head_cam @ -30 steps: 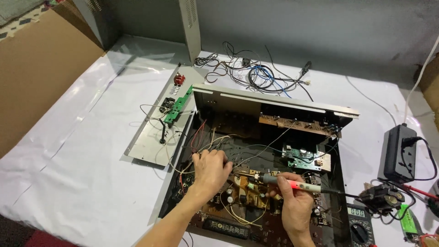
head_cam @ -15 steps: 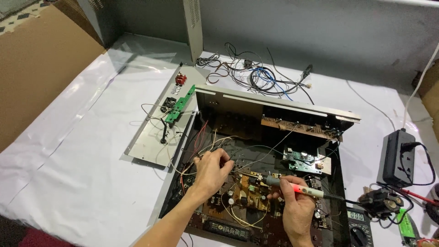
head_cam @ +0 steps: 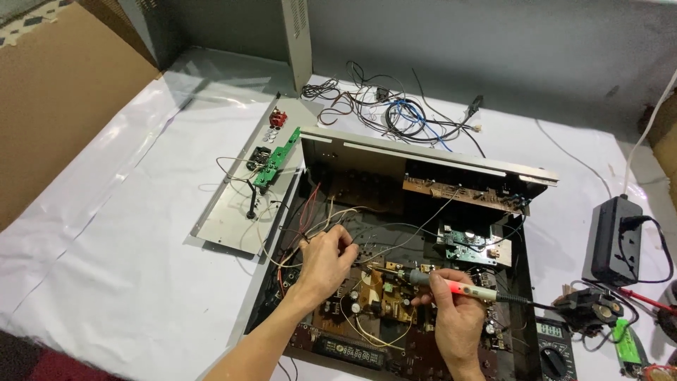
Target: Soldering components on a circuit board inside an open electronic device
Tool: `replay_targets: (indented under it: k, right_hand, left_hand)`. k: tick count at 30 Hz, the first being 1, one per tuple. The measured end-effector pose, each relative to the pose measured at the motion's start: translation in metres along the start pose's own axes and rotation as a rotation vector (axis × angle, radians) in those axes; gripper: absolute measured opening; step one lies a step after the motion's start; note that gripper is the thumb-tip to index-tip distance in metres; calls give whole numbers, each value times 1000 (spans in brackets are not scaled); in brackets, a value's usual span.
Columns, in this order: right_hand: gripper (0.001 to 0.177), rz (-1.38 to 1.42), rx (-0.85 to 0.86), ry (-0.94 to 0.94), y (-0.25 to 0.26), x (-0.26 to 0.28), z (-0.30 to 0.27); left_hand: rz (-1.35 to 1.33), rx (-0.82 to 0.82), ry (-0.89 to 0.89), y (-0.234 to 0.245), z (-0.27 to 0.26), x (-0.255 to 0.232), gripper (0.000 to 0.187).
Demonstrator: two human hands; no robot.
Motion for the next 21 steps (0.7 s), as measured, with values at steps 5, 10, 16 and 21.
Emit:
replay_targets:
  k: [5,10,16,21]
  right_hand:
    - [15,-41,10,16,1,-6,0]
    - [13,-24,25,27,0,-4,-1]
    - [13,-5,35,35,0,-8,1]
    - [14,-4,47,29,1,-6,-1]
  left_hand:
    - [-54,20,2,0,-1,0,13]
    - [-61,10,-11,0,-1,1,14]
    - [-85,4,-17,-2,0,3,13]
    - [-82,-8,-34,-1,0,3,15]
Point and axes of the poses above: each hand's wrist, its own z-axis towards the middle knuckle, its own y-axis out of the back of the hand, x = y × z, the point moved 2 cm from there along z, towards the middle knuckle, and after that the axes turned 2 degrees about -z, right-handed, at the moved point
